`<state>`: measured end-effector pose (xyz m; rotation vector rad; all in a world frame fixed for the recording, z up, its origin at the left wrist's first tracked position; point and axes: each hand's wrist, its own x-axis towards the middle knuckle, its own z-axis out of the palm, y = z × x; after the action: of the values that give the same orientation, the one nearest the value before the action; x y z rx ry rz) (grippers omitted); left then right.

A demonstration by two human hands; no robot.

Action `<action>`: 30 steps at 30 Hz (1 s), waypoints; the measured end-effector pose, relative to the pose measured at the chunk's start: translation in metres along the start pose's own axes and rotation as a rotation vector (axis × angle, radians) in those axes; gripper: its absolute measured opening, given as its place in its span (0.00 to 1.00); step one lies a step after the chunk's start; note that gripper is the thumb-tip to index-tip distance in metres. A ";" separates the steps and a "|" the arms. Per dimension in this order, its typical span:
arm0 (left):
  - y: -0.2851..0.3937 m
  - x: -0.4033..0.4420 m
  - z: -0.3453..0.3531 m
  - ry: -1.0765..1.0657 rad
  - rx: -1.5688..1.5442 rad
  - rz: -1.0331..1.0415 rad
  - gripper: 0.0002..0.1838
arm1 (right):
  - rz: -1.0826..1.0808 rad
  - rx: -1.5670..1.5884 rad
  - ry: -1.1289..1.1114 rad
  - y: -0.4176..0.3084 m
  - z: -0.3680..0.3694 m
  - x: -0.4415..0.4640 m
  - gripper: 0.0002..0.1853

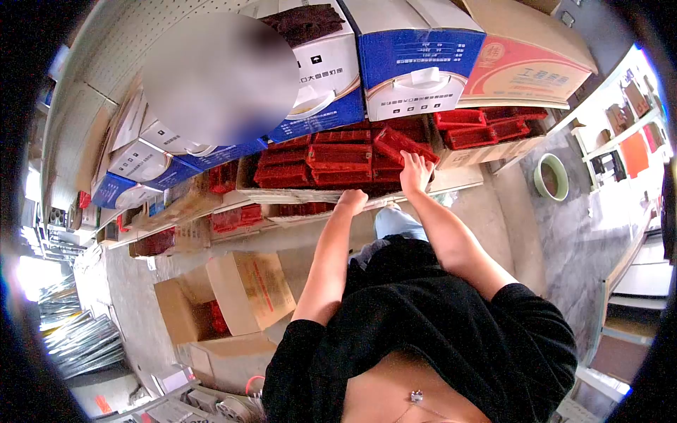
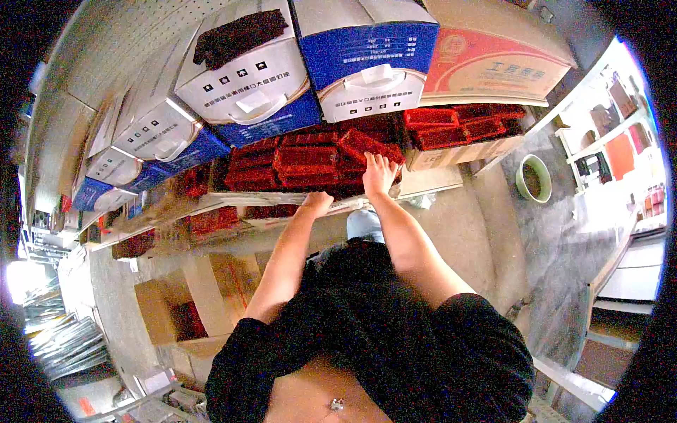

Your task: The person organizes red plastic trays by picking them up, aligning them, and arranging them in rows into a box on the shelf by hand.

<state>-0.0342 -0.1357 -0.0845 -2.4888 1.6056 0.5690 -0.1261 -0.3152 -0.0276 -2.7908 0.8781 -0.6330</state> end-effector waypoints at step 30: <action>0.023 0.007 -0.075 0.623 -0.043 0.375 0.11 | -0.048 -0.028 -0.145 -0.001 0.002 0.033 0.15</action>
<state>-0.0346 -0.1742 -0.0157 -2.5536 2.3166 -0.1833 -0.1009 -0.3333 -0.0176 -2.8474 0.7992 -0.4210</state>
